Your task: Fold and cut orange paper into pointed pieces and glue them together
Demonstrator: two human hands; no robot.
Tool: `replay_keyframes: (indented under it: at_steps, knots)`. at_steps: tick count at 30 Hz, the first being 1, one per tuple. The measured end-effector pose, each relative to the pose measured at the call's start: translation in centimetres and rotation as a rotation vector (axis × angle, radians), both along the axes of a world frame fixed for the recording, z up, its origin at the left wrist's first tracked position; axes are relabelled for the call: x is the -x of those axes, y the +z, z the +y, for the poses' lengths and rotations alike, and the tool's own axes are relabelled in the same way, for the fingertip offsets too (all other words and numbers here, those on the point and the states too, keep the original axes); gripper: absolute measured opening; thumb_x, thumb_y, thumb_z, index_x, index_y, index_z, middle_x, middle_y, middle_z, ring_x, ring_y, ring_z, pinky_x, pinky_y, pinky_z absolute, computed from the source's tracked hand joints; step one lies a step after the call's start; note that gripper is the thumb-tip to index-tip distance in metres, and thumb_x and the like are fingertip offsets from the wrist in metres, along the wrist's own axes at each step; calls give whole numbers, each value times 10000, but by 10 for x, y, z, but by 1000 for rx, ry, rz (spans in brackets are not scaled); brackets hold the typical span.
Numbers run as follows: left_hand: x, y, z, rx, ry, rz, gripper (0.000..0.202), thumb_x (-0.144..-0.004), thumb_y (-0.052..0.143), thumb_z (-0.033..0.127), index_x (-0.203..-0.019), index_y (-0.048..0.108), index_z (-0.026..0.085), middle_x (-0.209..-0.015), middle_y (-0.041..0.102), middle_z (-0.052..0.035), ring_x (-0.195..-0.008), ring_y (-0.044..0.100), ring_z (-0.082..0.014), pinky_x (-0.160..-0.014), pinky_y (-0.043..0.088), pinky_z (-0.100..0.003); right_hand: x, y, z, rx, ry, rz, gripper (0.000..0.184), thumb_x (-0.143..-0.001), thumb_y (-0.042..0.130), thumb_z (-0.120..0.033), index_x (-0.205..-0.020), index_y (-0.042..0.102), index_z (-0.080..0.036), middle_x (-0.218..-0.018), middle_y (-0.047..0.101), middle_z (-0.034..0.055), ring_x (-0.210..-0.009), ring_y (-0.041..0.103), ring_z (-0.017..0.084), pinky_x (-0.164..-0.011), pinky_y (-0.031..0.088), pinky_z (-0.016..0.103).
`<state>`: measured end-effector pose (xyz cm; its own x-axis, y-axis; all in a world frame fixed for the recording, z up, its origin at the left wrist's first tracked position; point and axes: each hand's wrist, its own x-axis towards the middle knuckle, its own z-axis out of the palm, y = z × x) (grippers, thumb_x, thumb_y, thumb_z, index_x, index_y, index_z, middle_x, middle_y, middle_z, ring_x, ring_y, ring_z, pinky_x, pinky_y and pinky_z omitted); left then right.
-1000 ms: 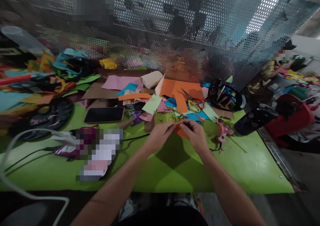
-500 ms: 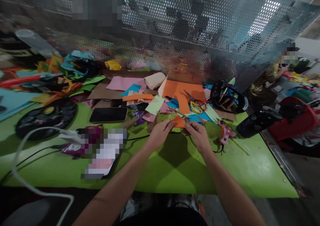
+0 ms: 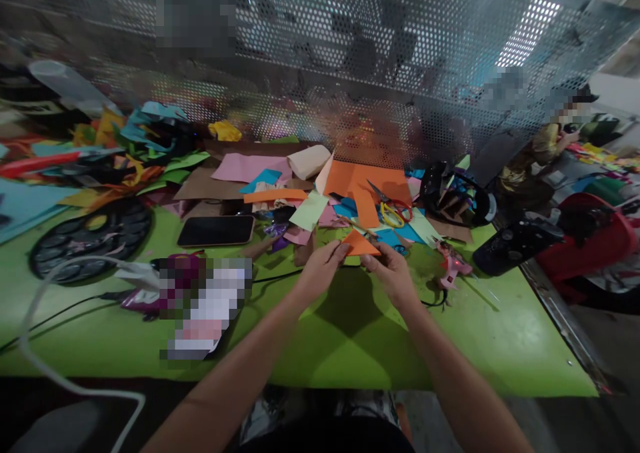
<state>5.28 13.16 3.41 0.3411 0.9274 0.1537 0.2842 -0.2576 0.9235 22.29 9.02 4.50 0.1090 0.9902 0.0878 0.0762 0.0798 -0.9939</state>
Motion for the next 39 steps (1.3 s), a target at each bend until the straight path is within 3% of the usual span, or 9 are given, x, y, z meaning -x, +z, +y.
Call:
replay_keyframes:
  at_steps: [7, 14, 20, 28, 31, 35, 39]
  knots:
    - [-1, 1, -5, -68, 41, 41, 352, -978, 400, 427, -688, 373, 230, -619, 431, 28, -588, 413, -153, -589, 257, -285, -1, -6, 1, -19, -126, 9, 329, -716, 780, -502, -697, 643, -204, -610, 609, -13, -576, 514, 136, -562, 405, 265]
    - [5, 7, -2, -33, -132, 22, 333, -967, 410, 428, -708, 428, 220, -648, 480, 26, -628, 462, -150, -592, 291, -272, -9, -6, 3, -46, -166, 20, 257, -697, 812, -421, -717, 668, -209, -630, 603, -29, -589, 508, 130, -580, 397, 262]
    - [9, 9, 1, -76, -78, 4, 303, -946, 459, 378, -692, 436, 214, -620, 464, 33, -604, 430, -141, -576, 286, -266, -9, -5, 6, -64, -193, -33, 309, -662, 820, -452, -638, 639, -202, -570, 566, -31, -544, 472, 128, -535, 369, 267]
    - [11, 4, 6, -30, -43, -46, 344, -944, 472, 418, -670, 455, 210, -584, 455, 45, -579, 446, -134, -570, 294, -265, -6, -10, 5, -72, -159, -54, 266, -754, 763, -452, -700, 672, -208, -618, 612, -17, -595, 512, 143, -582, 399, 277]
    - [17, 4, 11, -42, 39, -41, 337, -947, 468, 411, -677, 474, 209, -597, 507, 35, -580, 481, -136, -574, 307, -259, -11, -11, 6, -99, -219, -36, 256, -759, 761, -442, -724, 665, -207, -623, 600, -26, -599, 506, 135, -588, 394, 270]
    - [30, 3, 20, -80, 316, 80, 305, -972, 433, 387, -757, 561, 211, -634, 563, 11, -610, 525, -158, -597, 336, -255, -23, -8, 11, -156, -366, 14, 257, -719, 787, -423, -731, 656, -202, -635, 588, -29, -607, 502, 128, -588, 392, 263]
    - [35, 2, 23, -227, 452, 263, 230, -967, 465, 285, -965, 684, 214, -820, 658, -49, -784, 593, -205, -698, 384, -267, -24, -9, 12, -125, -300, 0, 248, -738, 769, -423, -744, 660, -200, -634, 590, -24, -599, 498, 125, -571, 389, 261]
